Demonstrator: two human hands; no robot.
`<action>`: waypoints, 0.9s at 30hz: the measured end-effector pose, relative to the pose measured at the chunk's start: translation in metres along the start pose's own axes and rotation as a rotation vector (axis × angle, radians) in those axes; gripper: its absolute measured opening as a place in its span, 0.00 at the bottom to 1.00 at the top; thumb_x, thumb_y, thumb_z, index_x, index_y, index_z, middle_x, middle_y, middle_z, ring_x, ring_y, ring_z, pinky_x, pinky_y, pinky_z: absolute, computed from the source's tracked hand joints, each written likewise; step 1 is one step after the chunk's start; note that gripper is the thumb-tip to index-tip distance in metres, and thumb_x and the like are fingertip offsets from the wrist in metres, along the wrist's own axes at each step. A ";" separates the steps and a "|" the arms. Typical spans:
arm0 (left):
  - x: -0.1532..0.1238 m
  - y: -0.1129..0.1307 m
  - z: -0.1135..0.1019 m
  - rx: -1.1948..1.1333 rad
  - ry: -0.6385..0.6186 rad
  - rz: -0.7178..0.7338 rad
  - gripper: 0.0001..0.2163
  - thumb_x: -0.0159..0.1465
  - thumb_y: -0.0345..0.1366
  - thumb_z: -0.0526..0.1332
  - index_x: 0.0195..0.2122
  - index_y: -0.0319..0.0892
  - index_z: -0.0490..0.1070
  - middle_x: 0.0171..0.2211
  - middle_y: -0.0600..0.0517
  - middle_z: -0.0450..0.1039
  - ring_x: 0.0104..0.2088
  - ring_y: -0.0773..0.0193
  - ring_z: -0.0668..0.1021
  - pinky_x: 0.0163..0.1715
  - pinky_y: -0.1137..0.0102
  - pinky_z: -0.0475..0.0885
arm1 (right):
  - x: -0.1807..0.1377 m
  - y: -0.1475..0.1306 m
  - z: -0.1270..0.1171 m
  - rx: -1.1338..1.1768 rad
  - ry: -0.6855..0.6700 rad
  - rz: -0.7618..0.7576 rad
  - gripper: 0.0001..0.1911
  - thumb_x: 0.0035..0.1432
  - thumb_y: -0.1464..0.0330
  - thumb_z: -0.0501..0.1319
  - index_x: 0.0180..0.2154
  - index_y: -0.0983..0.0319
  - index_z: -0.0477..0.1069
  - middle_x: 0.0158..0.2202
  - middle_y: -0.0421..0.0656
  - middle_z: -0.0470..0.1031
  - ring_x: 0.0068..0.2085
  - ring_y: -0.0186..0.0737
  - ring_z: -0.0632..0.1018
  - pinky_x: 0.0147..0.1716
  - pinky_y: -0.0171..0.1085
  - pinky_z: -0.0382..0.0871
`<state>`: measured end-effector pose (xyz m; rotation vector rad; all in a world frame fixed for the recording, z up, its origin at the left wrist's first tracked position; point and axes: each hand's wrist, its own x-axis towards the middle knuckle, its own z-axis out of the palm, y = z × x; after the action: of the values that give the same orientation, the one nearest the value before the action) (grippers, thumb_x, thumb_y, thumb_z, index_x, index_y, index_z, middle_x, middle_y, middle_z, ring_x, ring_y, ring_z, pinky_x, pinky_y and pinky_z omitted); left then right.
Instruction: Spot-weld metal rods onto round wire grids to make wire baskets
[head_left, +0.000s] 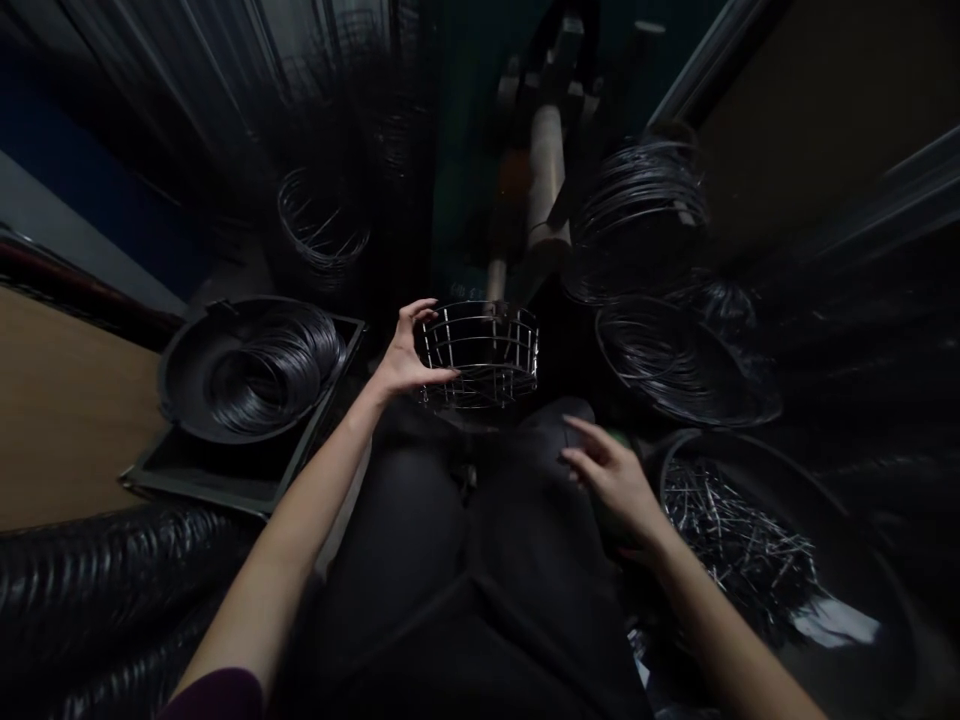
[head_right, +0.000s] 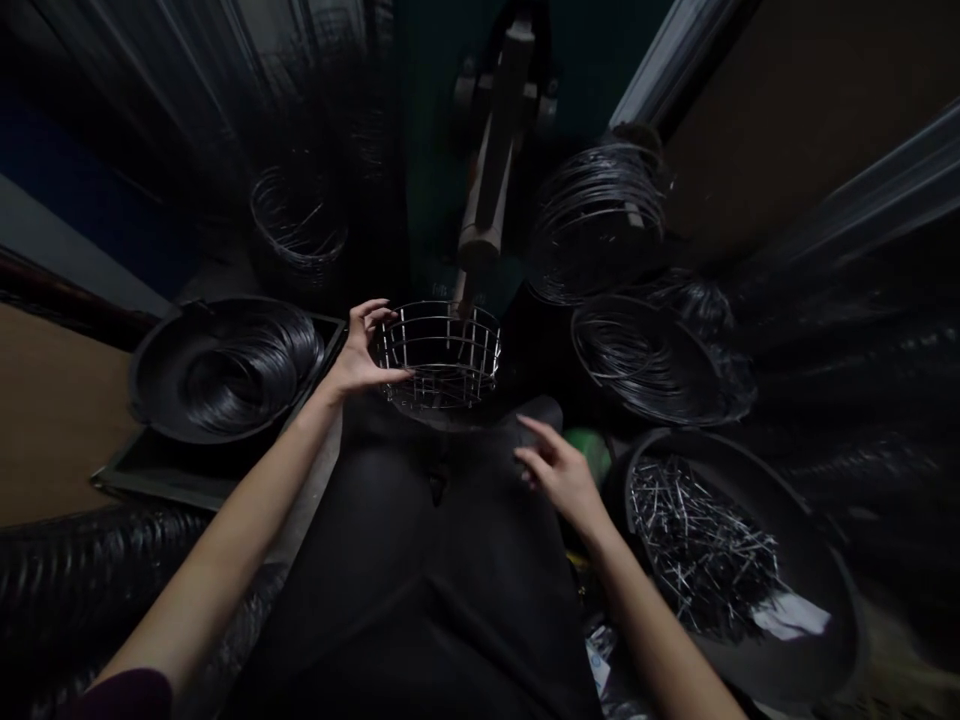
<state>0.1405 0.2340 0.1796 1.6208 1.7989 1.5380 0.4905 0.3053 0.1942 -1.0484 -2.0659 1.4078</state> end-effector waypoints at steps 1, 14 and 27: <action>-0.001 0.008 0.000 0.050 -0.021 0.034 0.47 0.43 0.46 0.76 0.60 0.48 0.52 0.57 0.43 0.63 0.58 0.51 0.70 0.60 0.56 0.66 | 0.010 -0.020 0.003 0.015 -0.009 -0.006 0.24 0.54 0.59 0.66 0.53 0.58 0.73 0.22 0.35 0.71 0.19 0.33 0.72 0.17 0.32 0.68; 0.006 0.047 0.021 0.358 -0.197 0.123 0.30 0.46 0.42 0.74 0.51 0.46 0.71 0.58 0.43 0.60 0.60 0.44 0.64 0.62 0.48 0.61 | 0.089 -0.082 0.041 -0.866 -0.127 -0.448 0.17 0.62 0.62 0.61 0.51 0.59 0.77 0.47 0.47 0.81 0.39 0.43 0.82 0.31 0.35 0.70; 0.014 0.043 0.031 0.290 -0.143 0.067 0.30 0.47 0.40 0.75 0.52 0.46 0.71 0.58 0.44 0.61 0.60 0.45 0.65 0.62 0.49 0.63 | 0.096 -0.078 0.031 -1.101 -0.083 -0.673 0.18 0.66 0.63 0.54 0.52 0.56 0.75 0.48 0.44 0.81 0.28 0.35 0.80 0.20 0.34 0.57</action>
<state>0.1826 0.2531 0.2080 1.8851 1.9780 1.1926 0.3814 0.3460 0.2476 -0.4654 -2.8883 -0.0871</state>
